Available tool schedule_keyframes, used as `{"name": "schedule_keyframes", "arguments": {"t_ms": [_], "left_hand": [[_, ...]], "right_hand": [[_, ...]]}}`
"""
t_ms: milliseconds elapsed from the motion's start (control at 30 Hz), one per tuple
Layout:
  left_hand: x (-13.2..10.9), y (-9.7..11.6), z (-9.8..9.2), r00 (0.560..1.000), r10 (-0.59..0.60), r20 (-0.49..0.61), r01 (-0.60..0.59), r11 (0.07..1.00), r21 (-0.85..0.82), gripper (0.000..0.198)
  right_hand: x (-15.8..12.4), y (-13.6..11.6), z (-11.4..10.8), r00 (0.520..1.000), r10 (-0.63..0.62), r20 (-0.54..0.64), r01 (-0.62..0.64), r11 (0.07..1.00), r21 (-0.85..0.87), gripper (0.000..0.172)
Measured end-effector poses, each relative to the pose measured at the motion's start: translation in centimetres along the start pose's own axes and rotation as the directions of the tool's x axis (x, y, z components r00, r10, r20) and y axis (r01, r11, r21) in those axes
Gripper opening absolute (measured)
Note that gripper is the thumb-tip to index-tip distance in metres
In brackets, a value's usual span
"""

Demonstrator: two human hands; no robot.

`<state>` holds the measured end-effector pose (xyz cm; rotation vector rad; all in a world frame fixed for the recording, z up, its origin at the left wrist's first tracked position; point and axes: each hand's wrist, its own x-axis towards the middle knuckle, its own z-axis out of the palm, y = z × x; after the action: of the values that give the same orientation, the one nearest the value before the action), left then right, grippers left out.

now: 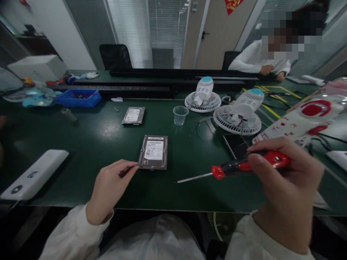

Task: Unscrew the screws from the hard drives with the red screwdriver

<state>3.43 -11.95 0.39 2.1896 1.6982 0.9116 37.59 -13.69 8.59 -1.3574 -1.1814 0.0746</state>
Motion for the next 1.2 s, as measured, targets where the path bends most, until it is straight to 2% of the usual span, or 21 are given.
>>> {"name": "schedule_keyframes", "arguments": {"t_ms": [100, 200, 267, 367, 467, 600, 900, 1067, 1200], "left_hand": [[3.0, 2.3, -1.4, 0.983, 0.088, 0.158, -0.109, 0.986, 0.127, 0.014], [7.6, 5.1, -0.7, 0.917, 0.204, 0.344, -0.263, 0.956, 0.133, 0.014], [10.9, 6.9, 1.0, 0.858, 0.278, 0.431, -0.355, 0.929, 0.108, 0.014], [15.0, 9.0, 4.3, 0.798, 0.3, 0.523, -0.411, 0.905, 0.107, 0.012], [17.4, 10.1, 7.2, 0.79, 0.291, 0.54, -0.428, 0.892, 0.146, 0.011], [18.4, 10.2, 9.5, 0.8, 0.268, 0.537, -0.423, 0.886, 0.189, 0.011], [18.8, 10.5, 12.5, 0.81, 0.303, 0.502, -0.451, 0.869, 0.204, 0.019], [18.8, 10.6, 12.7, 0.812, 0.301, 0.5, -0.442, 0.876, 0.191, 0.019], [19.2, 10.2, 11.6, 0.824, 0.295, 0.484, -0.424, 0.887, 0.183, 0.02]], "right_hand": [[-1.9, 2.5, 0.0, 0.992, 0.13, -0.007, -0.124, 0.96, 0.251, 0.018], [-3.1, 4.6, 1.0, 0.975, 0.219, 0.034, -0.207, 0.847, 0.49, 0.019], [-3.7, 5.3, 1.8, 0.971, 0.231, 0.059, -0.224, 0.798, 0.559, 0.018], [-4.3, 6.0, 2.4, 0.967, 0.244, 0.077, -0.241, 0.77, 0.59, 0.021], [-4.7, 6.5, 2.3, 0.965, 0.249, 0.083, -0.247, 0.754, 0.608, 0.024], [-4.8, 6.9, 2.0, 0.965, 0.246, 0.088, -0.246, 0.742, 0.624, 0.027], [-5.1, 6.9, 2.1, 0.964, 0.248, 0.096, -0.251, 0.733, 0.633, 0.027], [-5.1, 6.8, 2.0, 0.962, 0.262, 0.081, -0.255, 0.743, 0.619, 0.029], [-5.1, 6.8, 2.0, 0.959, 0.273, 0.082, -0.265, 0.748, 0.608, 0.029]]}}
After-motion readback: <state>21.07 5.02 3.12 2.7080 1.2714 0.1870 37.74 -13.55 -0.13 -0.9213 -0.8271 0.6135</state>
